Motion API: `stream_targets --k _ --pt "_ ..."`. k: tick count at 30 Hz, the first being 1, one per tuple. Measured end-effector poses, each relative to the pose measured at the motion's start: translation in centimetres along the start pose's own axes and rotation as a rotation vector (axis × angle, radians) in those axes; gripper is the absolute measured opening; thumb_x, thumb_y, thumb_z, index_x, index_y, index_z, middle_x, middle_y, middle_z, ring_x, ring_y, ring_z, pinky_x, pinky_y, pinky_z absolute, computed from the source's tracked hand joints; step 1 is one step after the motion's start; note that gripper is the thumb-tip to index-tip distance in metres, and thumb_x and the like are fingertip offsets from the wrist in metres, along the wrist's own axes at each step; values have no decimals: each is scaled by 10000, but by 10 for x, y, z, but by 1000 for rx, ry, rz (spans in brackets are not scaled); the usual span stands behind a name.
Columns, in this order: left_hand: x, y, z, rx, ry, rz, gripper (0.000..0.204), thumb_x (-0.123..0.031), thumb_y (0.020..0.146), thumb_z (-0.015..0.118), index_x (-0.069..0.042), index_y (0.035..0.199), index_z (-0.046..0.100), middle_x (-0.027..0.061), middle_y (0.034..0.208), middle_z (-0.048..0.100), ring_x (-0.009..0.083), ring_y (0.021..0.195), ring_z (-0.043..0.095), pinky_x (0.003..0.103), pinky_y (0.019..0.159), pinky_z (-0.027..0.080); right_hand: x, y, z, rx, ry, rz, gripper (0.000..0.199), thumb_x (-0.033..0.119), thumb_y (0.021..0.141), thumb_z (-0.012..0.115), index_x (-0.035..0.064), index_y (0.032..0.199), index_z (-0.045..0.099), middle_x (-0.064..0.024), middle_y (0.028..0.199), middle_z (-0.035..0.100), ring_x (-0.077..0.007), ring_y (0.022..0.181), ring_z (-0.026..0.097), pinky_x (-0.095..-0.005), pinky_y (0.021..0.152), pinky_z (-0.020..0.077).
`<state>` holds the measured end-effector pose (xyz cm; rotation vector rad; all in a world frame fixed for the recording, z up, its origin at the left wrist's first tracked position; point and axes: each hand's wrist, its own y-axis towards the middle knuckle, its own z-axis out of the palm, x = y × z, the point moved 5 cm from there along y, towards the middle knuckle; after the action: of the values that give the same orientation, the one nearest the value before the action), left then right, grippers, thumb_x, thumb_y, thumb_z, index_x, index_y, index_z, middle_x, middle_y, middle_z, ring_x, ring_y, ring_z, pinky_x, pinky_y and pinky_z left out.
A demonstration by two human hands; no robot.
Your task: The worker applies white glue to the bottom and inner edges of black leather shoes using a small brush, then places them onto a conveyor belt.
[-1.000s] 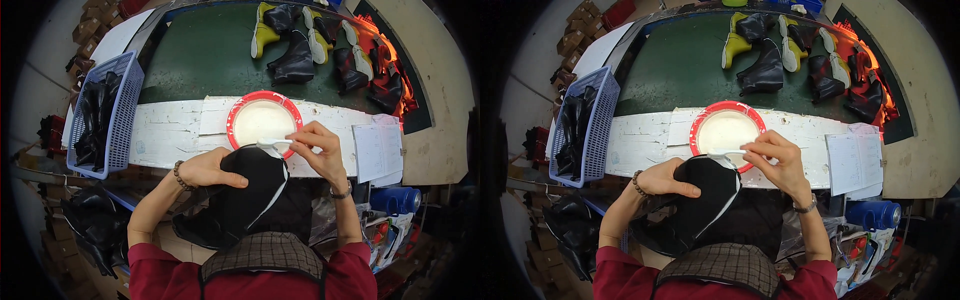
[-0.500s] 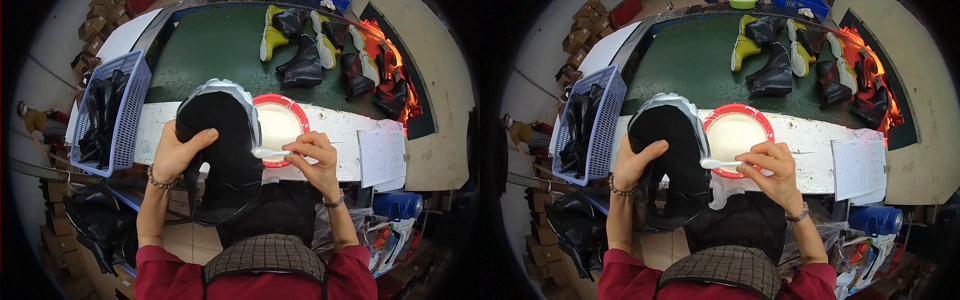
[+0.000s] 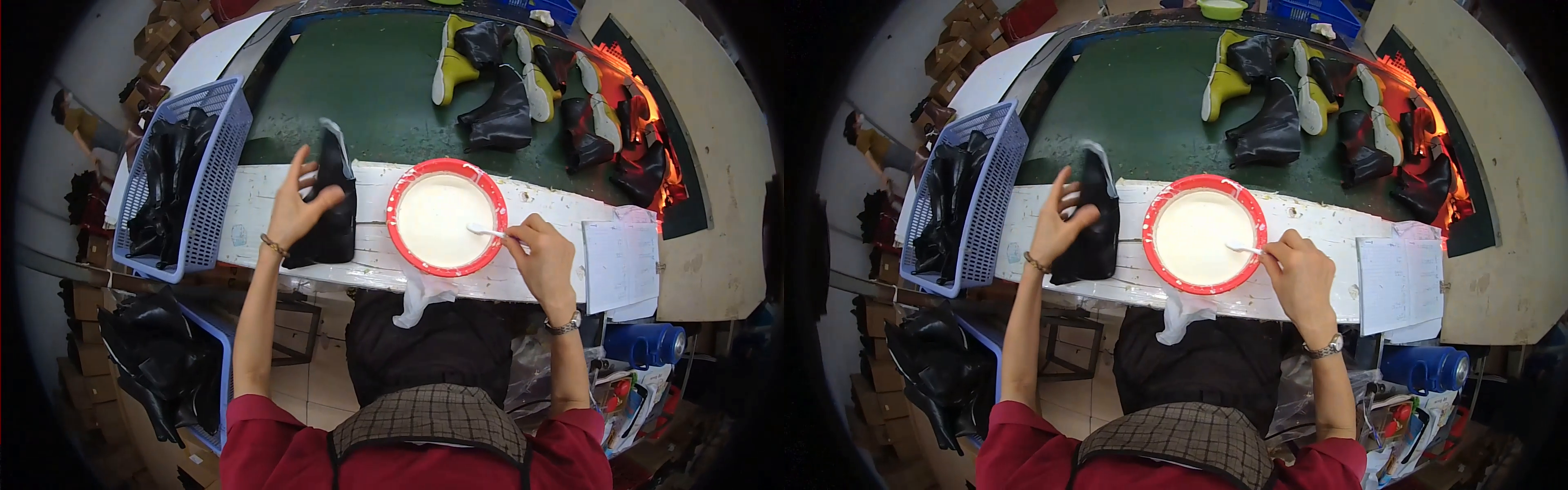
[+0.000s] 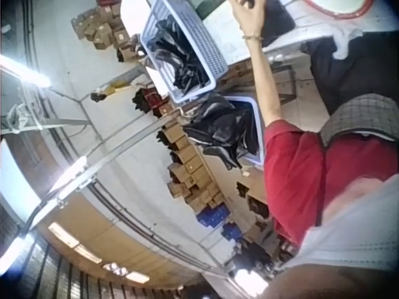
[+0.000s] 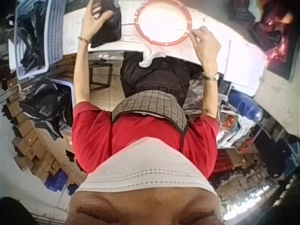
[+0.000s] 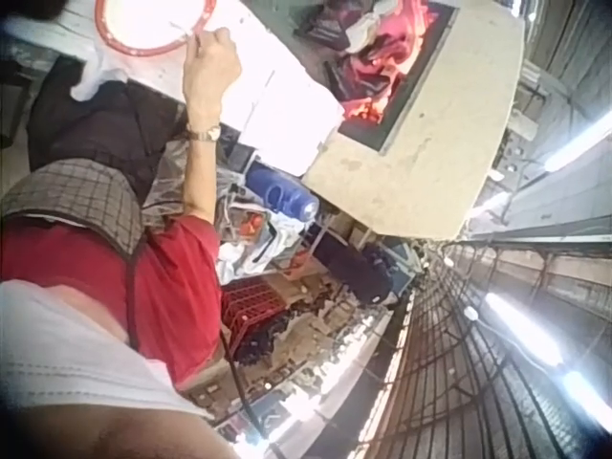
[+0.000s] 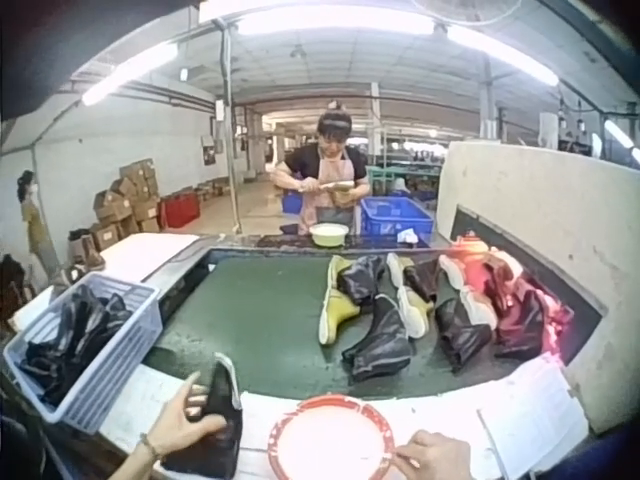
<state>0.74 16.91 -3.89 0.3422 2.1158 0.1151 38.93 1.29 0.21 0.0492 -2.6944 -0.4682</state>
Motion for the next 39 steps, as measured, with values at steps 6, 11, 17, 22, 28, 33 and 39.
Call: stream_targets --k 6,11,17,22,28,33,39 --pt "-4 -66 5 323 540 -14 1437 -550 568 954 -138 1659 115 202 1590 372 414 1456 356 733 1098 218 -14 -4 -5 38 63 123 141 197 839 804 79 915 787 -62 781 641 -257 664 657 -361 598 499" --pt "5 -77 -5 275 540 26 1194 -84 648 825 -144 1648 176 234 1565 341 455 1414 341 593 1146 354 -24 -11 -5 -26 168 216 186 208 849 812 38 918 786 -105 803 665 -229 657 644 -346 591 481" --pt "11 -76 -8 -82 335 142 914 169 669 587 -36 1542 408 251 1474 465 447 1318 466 462 1122 408 -38 -26 6 78 218 304 194 170 856 814 27 983 781 -108 811 668 -210 660 633 -331 593 476" --pt "-67 -78 7 -129 288 305 890 178 660 599 9 1516 421 250 1458 496 442 1312 490 458 1124 403 15 -9 -3 -118 618 154 171 80 843 829 27 1001 787 -67 822 670 -131 681 619 -260 579 461" --pt "-117 -81 24 -38 250 440 890 77 668 757 3 1499 448 236 1508 451 430 1357 465 465 1133 391 60 9 3 -74 685 5 172 88 835 844 40 992 791 -33 822 671 -85 607 570 -237 516 427" --pt "-134 -94 24 28 272 554 806 -124 713 858 2 1435 521 247 1492 472 444 1325 487 495 1110 408 40 24 -8 -185 573 -10 160 107 841 840 38 978 792 -36 825 674 -93 583 564 -250 511 434" --pt "-132 -93 24 20 239 620 804 -150 710 871 10 1417 522 249 1486 493 444 1317 507 495 1107 417 29 51 -22 -309 532 -64 172 94 841 835 21 990 789 -57 846 671 -115 661 620 -249 549 470"
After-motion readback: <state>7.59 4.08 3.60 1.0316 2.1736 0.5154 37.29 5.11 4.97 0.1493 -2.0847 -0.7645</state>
